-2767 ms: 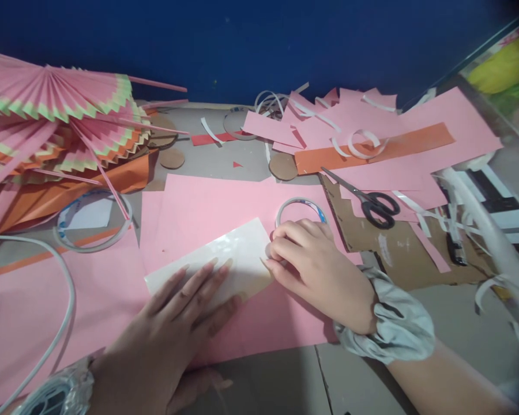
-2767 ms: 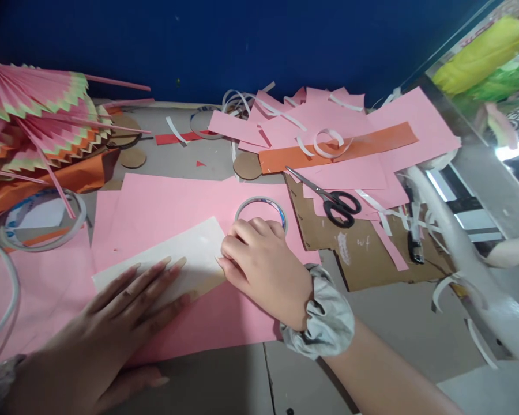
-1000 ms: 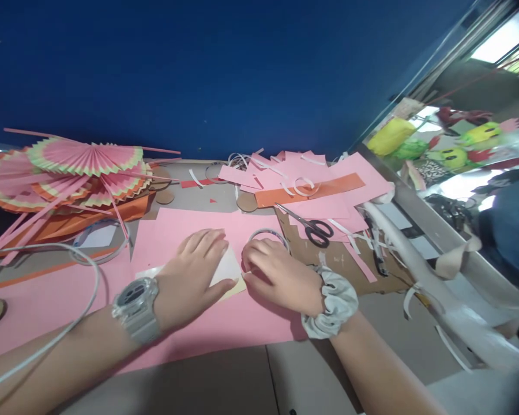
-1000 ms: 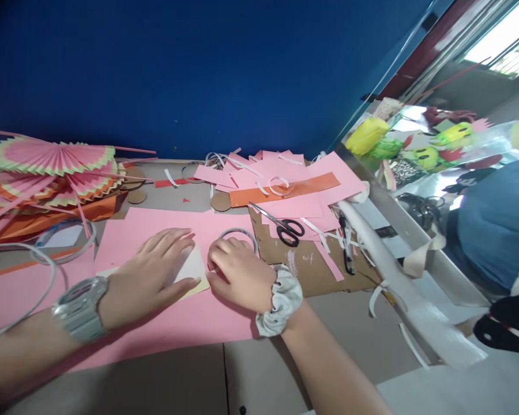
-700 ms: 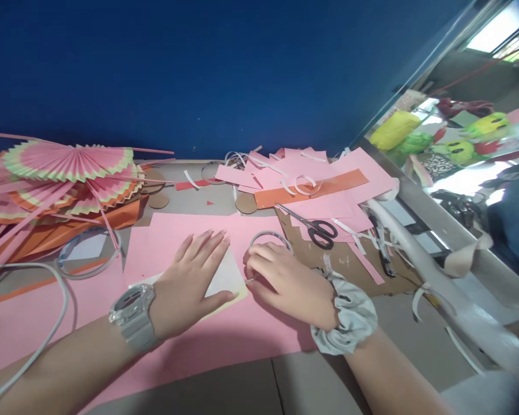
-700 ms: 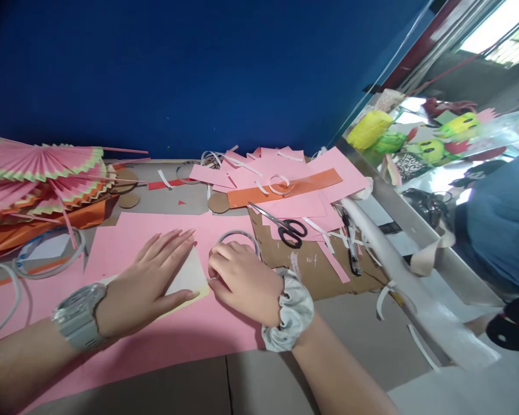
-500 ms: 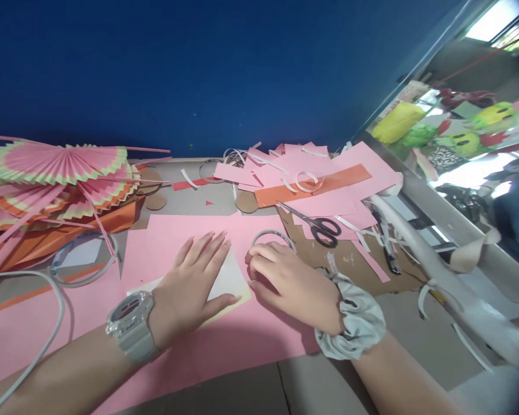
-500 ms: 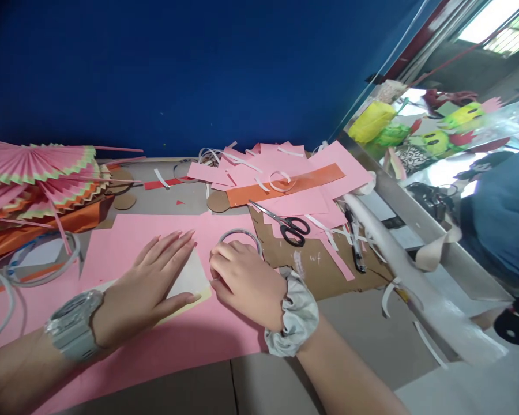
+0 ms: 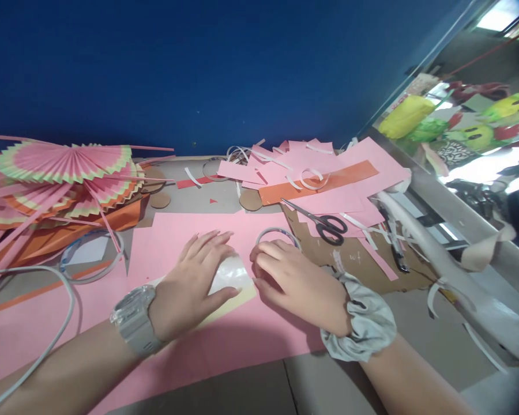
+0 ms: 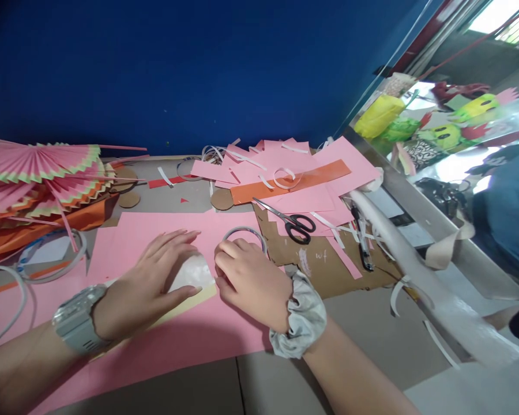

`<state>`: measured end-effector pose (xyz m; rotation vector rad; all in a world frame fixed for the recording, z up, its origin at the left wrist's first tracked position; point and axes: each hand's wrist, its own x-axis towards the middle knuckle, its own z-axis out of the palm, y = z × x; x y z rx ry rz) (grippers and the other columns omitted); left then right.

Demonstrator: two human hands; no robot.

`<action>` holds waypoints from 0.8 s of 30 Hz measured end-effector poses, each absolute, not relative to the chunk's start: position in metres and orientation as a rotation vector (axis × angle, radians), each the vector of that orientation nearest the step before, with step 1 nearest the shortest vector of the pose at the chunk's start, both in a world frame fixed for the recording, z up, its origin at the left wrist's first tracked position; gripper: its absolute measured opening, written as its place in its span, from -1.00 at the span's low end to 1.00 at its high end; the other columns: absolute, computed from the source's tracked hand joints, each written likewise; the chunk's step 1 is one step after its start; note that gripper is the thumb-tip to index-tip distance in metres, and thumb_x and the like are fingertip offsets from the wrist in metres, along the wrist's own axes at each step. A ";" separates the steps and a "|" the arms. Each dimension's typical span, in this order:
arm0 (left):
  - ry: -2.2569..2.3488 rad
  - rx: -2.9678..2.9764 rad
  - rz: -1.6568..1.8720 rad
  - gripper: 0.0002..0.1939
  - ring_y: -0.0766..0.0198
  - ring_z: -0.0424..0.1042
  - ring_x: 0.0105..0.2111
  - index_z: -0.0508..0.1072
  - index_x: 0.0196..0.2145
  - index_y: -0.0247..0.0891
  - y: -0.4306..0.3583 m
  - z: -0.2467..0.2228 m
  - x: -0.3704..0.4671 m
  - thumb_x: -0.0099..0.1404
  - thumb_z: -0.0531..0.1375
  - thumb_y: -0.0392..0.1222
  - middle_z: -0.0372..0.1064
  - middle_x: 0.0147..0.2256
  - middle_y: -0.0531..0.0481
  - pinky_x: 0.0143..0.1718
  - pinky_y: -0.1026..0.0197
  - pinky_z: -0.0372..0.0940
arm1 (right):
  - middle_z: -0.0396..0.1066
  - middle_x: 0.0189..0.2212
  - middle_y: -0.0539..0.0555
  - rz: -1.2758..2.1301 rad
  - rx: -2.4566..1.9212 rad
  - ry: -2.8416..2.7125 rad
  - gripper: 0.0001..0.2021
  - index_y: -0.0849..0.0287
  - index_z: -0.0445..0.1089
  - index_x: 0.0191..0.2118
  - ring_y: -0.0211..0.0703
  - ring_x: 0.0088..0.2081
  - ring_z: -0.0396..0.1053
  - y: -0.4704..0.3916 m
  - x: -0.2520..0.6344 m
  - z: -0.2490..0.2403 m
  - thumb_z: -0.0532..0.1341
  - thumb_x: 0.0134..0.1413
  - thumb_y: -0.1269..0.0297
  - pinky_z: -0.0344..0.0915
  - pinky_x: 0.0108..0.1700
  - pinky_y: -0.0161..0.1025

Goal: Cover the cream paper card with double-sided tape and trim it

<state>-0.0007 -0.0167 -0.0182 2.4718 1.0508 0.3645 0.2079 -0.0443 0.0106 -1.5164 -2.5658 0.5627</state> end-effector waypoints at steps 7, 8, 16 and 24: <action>1.131 2.008 0.394 -0.87 0.29 0.30 -0.39 0.28 -0.28 -0.17 -0.005 -0.007 -0.005 0.27 0.12 -0.09 0.30 -0.39 0.13 -0.34 0.23 0.21 | 0.29 -0.23 0.03 0.682 -1.463 -2.528 -0.93 0.16 0.19 -0.36 -0.12 -0.14 0.21 -0.042 0.214 0.010 0.09 0.15 0.40 0.16 -0.06 -0.10; 1.100 1.981 0.385 -0.87 0.32 0.28 -0.43 0.28 -0.31 -0.17 -0.003 -0.005 -0.006 0.29 0.11 -0.08 0.28 -0.42 0.15 -0.39 0.26 0.18 | 0.29 -0.23 0.03 0.681 -1.471 -2.522 -0.93 0.16 0.19 -0.36 -0.12 -0.14 0.21 -0.042 0.213 0.010 0.09 0.16 0.39 0.15 -0.06 -0.10; 1.071 1.892 0.328 -0.78 0.37 0.17 -0.49 0.25 -0.38 -0.18 0.000 0.000 -0.008 0.31 0.07 0.00 0.19 -0.49 0.18 -0.48 0.29 0.09 | 0.31 -0.20 0.03 0.705 -1.479 -2.445 -0.84 0.14 0.24 -0.18 -0.10 -0.12 0.20 -0.043 0.208 0.010 0.09 0.22 0.18 0.10 -0.03 -0.07; 1.077 1.854 0.278 -0.74 0.37 0.15 -0.52 0.24 -0.36 -0.16 0.000 -0.001 -0.009 0.31 0.04 0.08 0.16 -0.51 0.19 -0.49 0.29 0.07 | 0.28 -0.22 -0.01 0.911 -1.456 -2.398 -0.87 0.13 0.29 -0.33 -0.12 -0.08 0.17 -0.038 0.215 0.008 0.22 0.09 0.21 0.06 0.01 -0.10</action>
